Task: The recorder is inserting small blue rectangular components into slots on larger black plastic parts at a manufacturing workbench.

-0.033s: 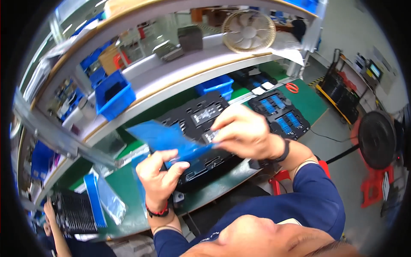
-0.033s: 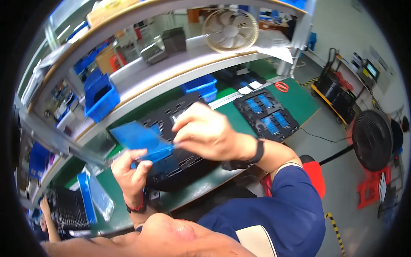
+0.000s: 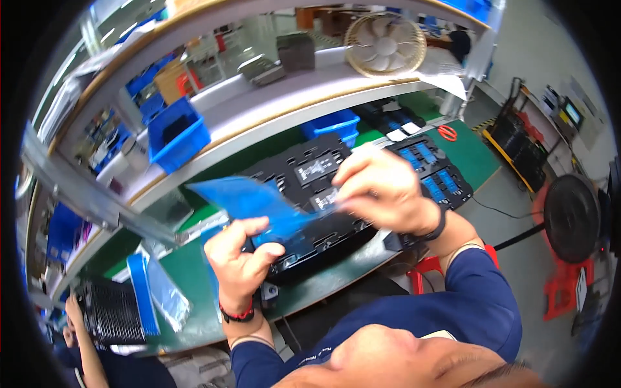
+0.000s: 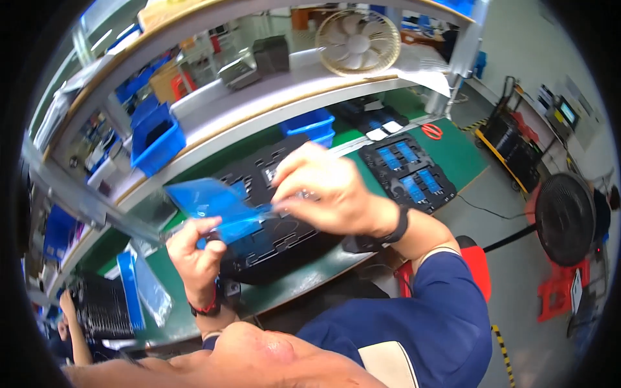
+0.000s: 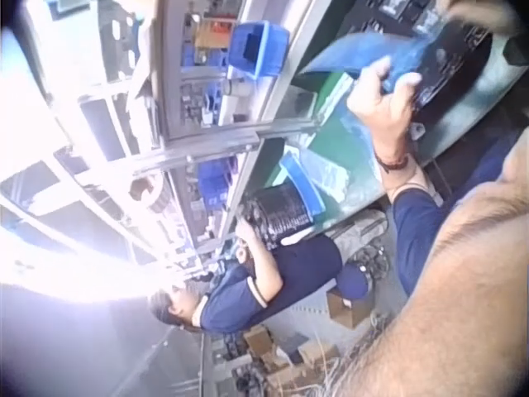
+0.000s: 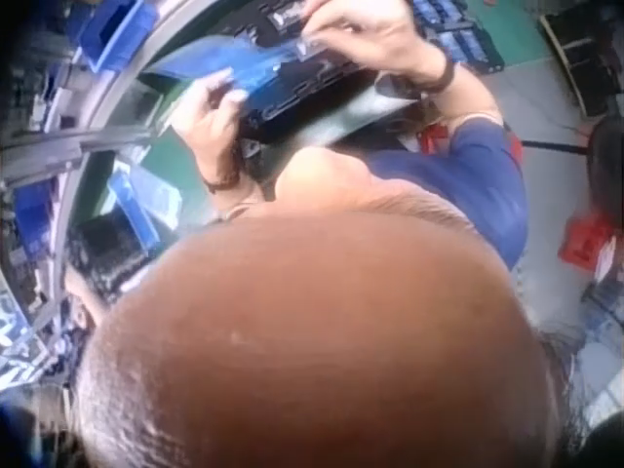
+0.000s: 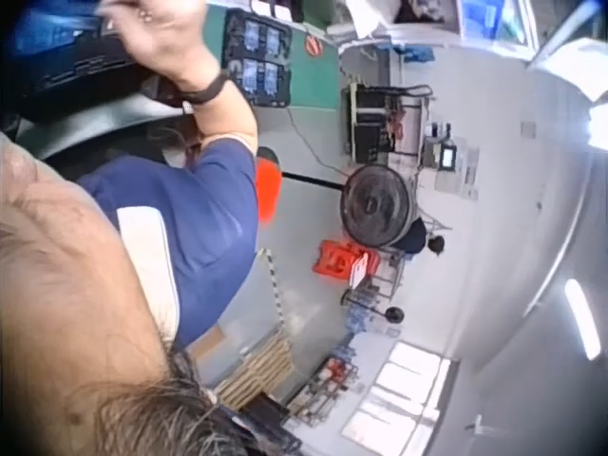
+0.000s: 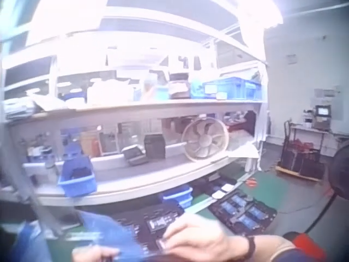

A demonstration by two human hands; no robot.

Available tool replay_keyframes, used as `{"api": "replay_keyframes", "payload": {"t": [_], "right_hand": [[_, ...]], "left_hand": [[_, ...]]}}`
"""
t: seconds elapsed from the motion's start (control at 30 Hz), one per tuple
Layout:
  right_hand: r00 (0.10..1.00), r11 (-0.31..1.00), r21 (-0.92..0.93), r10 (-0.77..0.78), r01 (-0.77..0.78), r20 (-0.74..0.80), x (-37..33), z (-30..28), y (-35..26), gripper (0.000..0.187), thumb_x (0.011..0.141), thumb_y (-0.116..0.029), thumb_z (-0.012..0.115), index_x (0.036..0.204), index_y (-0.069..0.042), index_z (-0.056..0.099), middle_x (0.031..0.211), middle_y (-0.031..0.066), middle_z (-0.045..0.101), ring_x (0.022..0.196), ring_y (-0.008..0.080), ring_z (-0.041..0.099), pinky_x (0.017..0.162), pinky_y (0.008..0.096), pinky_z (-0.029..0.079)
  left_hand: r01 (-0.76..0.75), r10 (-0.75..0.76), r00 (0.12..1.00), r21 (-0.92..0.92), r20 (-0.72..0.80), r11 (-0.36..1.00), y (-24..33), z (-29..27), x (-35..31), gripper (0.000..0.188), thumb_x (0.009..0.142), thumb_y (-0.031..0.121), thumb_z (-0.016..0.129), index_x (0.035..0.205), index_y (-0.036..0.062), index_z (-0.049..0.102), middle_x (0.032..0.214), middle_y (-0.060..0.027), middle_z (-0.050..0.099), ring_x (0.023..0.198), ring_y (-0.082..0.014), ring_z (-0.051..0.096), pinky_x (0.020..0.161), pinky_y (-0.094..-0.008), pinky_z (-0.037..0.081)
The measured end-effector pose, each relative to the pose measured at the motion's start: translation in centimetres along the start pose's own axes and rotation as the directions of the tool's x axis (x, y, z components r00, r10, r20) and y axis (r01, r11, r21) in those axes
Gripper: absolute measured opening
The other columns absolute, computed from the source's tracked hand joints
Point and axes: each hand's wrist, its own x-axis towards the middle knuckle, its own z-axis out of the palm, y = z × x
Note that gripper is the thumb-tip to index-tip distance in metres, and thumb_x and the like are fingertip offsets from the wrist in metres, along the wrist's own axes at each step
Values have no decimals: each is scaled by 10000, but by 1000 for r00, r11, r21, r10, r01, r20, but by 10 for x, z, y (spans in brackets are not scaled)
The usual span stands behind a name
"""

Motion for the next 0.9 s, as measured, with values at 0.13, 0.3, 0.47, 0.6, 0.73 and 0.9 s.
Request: {"api": "replay_keyframes", "payload": {"t": [0.13,0.3,0.47,0.6,0.73,0.9], "right_hand": [[821,726,430,567,-536,66,18,-15,34,45,843,-54,579,824,-21,554,708,13,559,629,73,518,582,206,423],[515,328,426,719,-843,466,13,0,123,140,831,-135,653,780,-70,541,605,-27,513,428,28,441,376,169,347],[347,222,283,761,-933,548,12,19,140,161,805,-118,673,719,-60,550,605,17,555,407,31,440,352,176,343],[301,207,227,774,-952,556,13,19,142,147,800,-93,669,716,-47,557,606,22,557,397,32,425,340,180,335],[282,200,203,777,-958,563,13,20,145,149,796,-85,669,710,-43,555,602,25,555,392,28,414,330,179,322],[262,198,174,789,-965,556,14,21,145,156,791,-82,676,702,-42,554,600,27,554,385,23,411,324,176,311]], "left_hand": [[133,-182,950,-198,-255,971,-13,-25,-9,352,858,302,609,928,-42,641,872,-97,642,736,-144,604,648,-264,473],[156,-378,870,-549,-318,821,-7,-33,-2,213,860,-36,536,1071,-64,529,955,-158,617,760,-226,655,587,-273,557],[180,-381,883,-551,-275,815,-7,-35,-1,254,871,-21,527,1121,-63,500,951,-146,606,733,-233,664,555,-255,551],[209,-383,895,-544,-228,813,-12,-35,-1,257,870,-22,527,1122,-64,498,942,-142,609,693,-229,664,547,-254,546],[213,-379,896,-529,-229,821,-15,-36,-1,252,870,-20,529,1118,-62,502,932,-139,611,689,-225,663,543,-255,542],[227,-388,897,-533,-211,815,-14,-36,-1,244,873,-18,527,1113,-57,507,920,-138,614,685,-220,662,539,-250,535]]}}
